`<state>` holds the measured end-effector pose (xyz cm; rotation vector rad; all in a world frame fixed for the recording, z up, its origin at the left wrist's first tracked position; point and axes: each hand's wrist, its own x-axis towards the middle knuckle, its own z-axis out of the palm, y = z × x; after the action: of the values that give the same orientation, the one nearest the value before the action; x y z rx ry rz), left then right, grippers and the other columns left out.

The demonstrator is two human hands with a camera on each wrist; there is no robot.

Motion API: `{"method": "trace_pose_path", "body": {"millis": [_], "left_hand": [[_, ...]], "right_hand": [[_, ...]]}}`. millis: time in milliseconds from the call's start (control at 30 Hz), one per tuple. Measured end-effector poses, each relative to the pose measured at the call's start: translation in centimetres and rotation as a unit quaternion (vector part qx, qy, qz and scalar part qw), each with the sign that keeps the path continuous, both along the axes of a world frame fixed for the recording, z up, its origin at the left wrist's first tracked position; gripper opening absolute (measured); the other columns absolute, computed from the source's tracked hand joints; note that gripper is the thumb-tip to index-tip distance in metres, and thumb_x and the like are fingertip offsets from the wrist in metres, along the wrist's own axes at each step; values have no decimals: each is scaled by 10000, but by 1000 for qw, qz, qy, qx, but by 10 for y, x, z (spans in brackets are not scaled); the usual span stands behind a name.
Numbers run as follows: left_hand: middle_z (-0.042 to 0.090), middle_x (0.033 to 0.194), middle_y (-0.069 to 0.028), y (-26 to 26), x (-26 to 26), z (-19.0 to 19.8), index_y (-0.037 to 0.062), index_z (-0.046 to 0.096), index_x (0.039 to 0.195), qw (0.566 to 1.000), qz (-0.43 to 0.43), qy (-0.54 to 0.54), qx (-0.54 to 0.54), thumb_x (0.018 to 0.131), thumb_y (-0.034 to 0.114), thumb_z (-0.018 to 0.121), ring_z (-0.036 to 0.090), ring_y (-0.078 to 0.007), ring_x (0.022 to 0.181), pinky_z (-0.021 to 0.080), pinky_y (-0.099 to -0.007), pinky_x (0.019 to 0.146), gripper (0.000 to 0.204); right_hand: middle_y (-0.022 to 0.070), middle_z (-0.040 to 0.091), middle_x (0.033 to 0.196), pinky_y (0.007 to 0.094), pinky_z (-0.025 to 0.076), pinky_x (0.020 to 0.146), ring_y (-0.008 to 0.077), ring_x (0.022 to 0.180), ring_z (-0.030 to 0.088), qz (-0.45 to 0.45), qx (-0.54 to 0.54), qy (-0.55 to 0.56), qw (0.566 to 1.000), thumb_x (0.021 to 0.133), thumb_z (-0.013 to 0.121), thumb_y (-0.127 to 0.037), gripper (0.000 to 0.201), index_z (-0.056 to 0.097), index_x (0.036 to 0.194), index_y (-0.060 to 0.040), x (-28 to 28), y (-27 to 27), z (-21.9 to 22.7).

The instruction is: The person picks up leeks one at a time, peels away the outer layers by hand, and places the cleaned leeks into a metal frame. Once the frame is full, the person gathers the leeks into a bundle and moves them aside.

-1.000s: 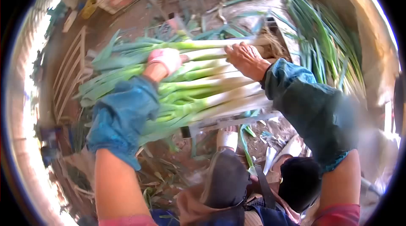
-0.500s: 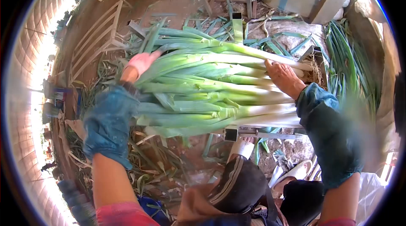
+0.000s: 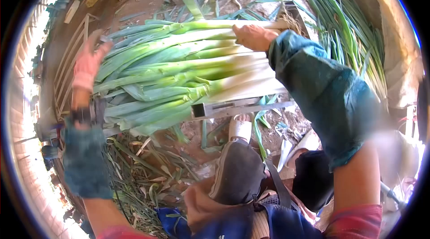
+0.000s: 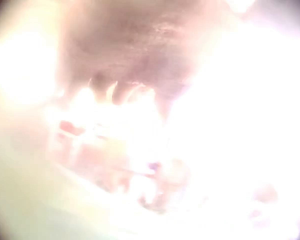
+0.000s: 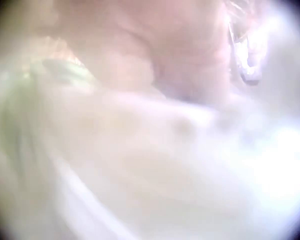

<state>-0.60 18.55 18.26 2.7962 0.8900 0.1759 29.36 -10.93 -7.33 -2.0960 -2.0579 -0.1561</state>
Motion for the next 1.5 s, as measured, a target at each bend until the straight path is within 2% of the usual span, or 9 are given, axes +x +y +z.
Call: {"method": "trace_pose_path", "body": {"millis": [233, 467, 633, 767, 967, 1167, 1300, 1400, 1500], "left_hand": [[385, 1330, -157, -193, -37, -58, 93, 379, 1334, 964, -230, 84, 101, 498, 338, 820, 350, -339, 1247, 278, -470, 1060, 977], [295, 1426, -147, -138, 5, -80, 116, 238, 1421, 926, -245, 181, 223, 569, 524, 752, 225, -340, 1340, 135, -488, 1109, 1076], [382, 1328, -132, -137, -15, -110, 109, 300, 1372, 940, -203, 191, 199, 619, 434, 761, 339, -306, 1242, 247, -459, 1039, 941], [378, 1335, -127, -132, -17, -124, 114, 289, 1378, 943, -222, 149, 200, 633, 410, 755, 327, -289, 1261, 243, -461, 1043, 927], [367, 1368, -113, -144, -2, -98, 140, 308, 1379, 928, -182, 260, 195, 657, 404, 726, 334, -280, 1269, 240, -480, 1045, 875], [369, 1387, -84, -171, 22, -100, 187, 263, 1414, 911, -238, 246, 230, 657, 252, 708, 355, -269, 1271, 280, -462, 1026, 881], [361, 1401, -90, -150, 27, -114, 189, 241, 1420, 907, -271, 252, 200, 703, 299, 708, 358, -280, 1275, 276, -455, 1050, 862], [524, 1257, -134, -144, 44, -103, 115, 470, 1299, 940, -244, 95, -216, 777, 274, 660, 476, -269, 1185, 366, -306, 993, 578], [562, 1205, -135, -162, 60, -110, 92, 557, 1190, 954, -187, 115, -202, 817, 246, 631, 523, -261, 1109, 406, -334, 944, 410]], "right_hand": [[243, 569, 1064, 466, 431, 856, 387, 1001, 549, -8, -186, 169, 968, 875, 443, -544, 671, 461, 1229, 26, -48, -85, 117], [149, 477, 1267, 454, 399, 930, 332, 1123, 494, -30, -186, 48, 981, 923, 399, -370, 425, 491, 1231, -92, -57, -108, 63], [88, 449, 1291, 513, 452, 806, 287, 1142, 476, 29, -244, -27, 969, 904, 421, -269, 315, 543, 1194, -257, -75, -105, 102], [149, 485, 1164, 538, 437, 789, 310, 1049, 501, -157, -199, 77, 964, 860, 508, -384, 439, 487, 1232, -152, -96, -124, 122], [117, 535, 993, 461, 429, 785, 292, 1006, 488, -126, 54, -26, 990, 778, 597, -271, 387, 543, 1106, -74, -127, -158, 60], [94, 580, 1055, 392, 434, 768, 254, 1009, 529, -301, -140, 31, 943, 802, 540, -176, 188, 677, 915, -112, -142, -129, 93], [6, 623, 785, 403, 400, 689, 211, 768, 585, -294, -115, 34, 948, 760, 569, -211, 113, 660, 722, -157, -111, -115, 28], [-10, 542, 678, 374, 341, 656, 177, 715, 518, -276, -72, -60, 957, 725, 580, -234, 93, 640, 682, -179, -120, -130, 17], [36, 535, 739, 383, 357, 707, 196, 784, 523, -227, 74, -109, 965, 732, 585, -297, 126, 620, 774, -183, -110, -128, -24]]}}
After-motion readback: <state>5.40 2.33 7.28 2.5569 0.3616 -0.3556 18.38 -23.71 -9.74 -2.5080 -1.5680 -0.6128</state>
